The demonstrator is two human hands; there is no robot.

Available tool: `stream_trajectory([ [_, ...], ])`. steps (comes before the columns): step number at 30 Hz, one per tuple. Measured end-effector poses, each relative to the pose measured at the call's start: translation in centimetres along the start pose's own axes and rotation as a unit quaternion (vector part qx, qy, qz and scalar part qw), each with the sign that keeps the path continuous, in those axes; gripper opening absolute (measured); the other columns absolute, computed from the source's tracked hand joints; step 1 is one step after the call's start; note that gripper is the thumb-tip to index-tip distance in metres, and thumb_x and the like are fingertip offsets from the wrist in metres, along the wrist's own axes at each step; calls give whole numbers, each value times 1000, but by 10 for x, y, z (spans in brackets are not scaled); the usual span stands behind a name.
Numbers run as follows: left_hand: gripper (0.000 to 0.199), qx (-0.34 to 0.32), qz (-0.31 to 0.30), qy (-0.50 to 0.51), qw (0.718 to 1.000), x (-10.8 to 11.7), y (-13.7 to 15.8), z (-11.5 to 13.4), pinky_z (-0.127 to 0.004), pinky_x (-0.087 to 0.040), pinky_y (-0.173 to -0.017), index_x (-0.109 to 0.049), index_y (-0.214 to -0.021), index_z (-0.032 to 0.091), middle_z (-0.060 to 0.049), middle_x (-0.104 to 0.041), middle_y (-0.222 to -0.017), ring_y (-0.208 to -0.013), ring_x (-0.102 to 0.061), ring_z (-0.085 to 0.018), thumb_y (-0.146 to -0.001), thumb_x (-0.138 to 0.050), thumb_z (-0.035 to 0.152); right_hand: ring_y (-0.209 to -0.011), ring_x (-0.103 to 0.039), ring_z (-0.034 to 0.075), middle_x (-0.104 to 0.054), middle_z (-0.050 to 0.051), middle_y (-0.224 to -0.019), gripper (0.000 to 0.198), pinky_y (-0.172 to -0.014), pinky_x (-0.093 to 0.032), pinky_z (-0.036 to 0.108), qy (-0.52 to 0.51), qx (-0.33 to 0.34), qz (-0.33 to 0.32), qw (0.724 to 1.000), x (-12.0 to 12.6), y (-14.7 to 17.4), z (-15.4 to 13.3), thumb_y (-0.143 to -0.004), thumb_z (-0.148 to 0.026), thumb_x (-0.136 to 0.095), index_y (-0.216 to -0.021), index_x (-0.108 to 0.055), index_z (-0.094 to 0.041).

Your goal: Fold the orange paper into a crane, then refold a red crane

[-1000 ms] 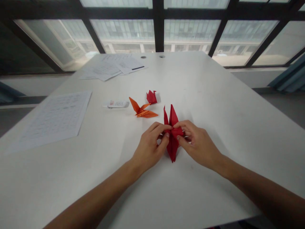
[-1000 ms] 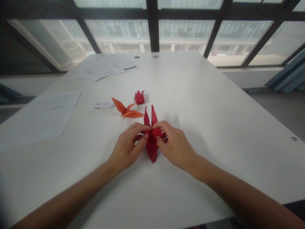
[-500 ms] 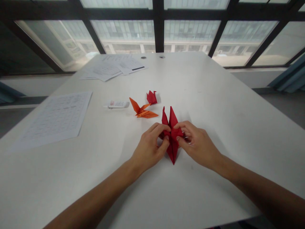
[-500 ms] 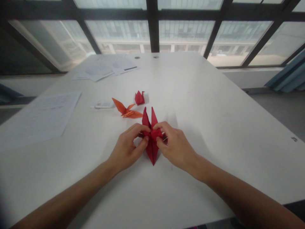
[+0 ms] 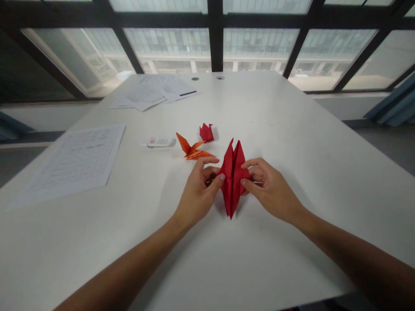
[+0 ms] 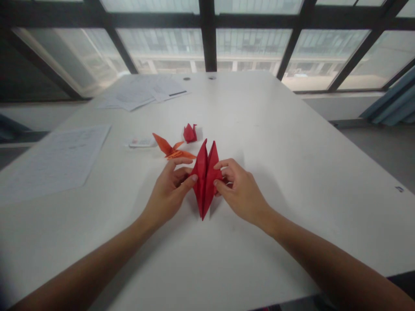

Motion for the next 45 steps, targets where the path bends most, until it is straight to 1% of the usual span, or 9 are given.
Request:
stream_trajectory([
  [8, 34, 1, -10, 40, 999, 1, -3, -2, -30, -53, -77, -52, -126, 25, 1, -69, -87, -79, -67, -15, -95, -66, 25, -80, -70, 19, -71, 0, -91, 34, -76, -59, 37, 41, 39, -9, 998, 3, 0, -1, -97, -24, -59, -130, -54, -31],
  [14, 56, -73, -30, -91, 993, -5, 6, 7, -30, -53, -80, -41, -151, 30, -2, -71, -98, -88, -70, -17, -99, -61, 23, -88, -69, 21, -71, 5, -106, 22, -75, -56, 36, 174, 48, 35, 983, 4, 2, -8, -95, -32, -64, -114, -57, -25],
  [20, 42, -116, -23, -178, 977, -8, 11, 15, -32, -53, -92, -52, -139, 27, -3, -75, -99, -100, -72, -19, -98, -61, 22, -81, -68, 22, -72, 4, -99, 33, -73, -54, 37, 220, 16, 62, 973, 4, 3, -11, -84, -32, -74, -108, -53, -24],
  [26, 30, -35, -19, -73, 997, -7, 5, 5, -33, -55, -90, -57, -127, 24, -6, -76, -106, -96, -73, -20, -98, -64, 28, -77, -69, 20, -72, 0, -91, 43, -70, -54, 34, 178, 14, 64, 982, 2, 4, -5, -81, -16, -65, -118, -45, -27],
  [31, 29, -8, -16, 19, 1000, -6, 2, 3, -29, -55, -85, -60, -115, 21, -3, -71, -100, -94, -68, -17, -89, -73, 23, -79, -67, 19, -68, -1, -89, 48, -75, -56, 35, 121, 28, 34, 992, -3, 5, -5, -86, -17, -61, -129, -43, -28],
  [35, 35, -4, -22, 119, 993, -1, -2, 0, -27, -52, -84, -61, -115, 23, -1, -65, -104, -90, -63, -13, -84, -76, 16, -85, -68, 17, -67, 1, -100, 52, -80, -58, 34, 42, 55, 18, 997, -4, 4, -8, -90, -18, -59, -138, -42, -30],
  [39, 28, 66, -69, 209, 973, -7, -1, -5, -35, -54, -89, -64, -117, 23, -4, -68, -103, -94, -66, -17, -90, -70, 22, -93, -69, 19, -68, 3, -108, 53, -84, -59, 36, 52, 60, 22, 997, -3, 3, -6, -90, -17, -61, -138, -44, -30],
  [42, 20, 75, -86, 207, 972, -10, 0, -3, -38, -54, -92, -69, -112, 20, -6, -71, -99, -94, -67, -19, -93, -65, 25, -94, -69, 20, -69, 5, -112, 52, -85, -59, 38, 70, 48, 22, 996, -2, 2, -1, -90, -18, -63, -137, -45, -30],
  [45, 22, 28, -70, 124, 989, -9, 1, 1, -34, -53, -89, -69, -111, 20, -5, -69, -97, -91, -64, -17, -89, -71, 22, -99, -70, 21, -69, 6, -117, 51, -88, -59, 39, 29, 41, 6, 999, -3, 2, 2, -89, -19, -66, -134, -45, -30],
])
Point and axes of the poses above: each hand's wrist, its own y-axis away from the middle knuckle, its own x-axis out of the back of the hand, z = x × y, the point moved 5 cm from there along -y, towards the middle knuckle
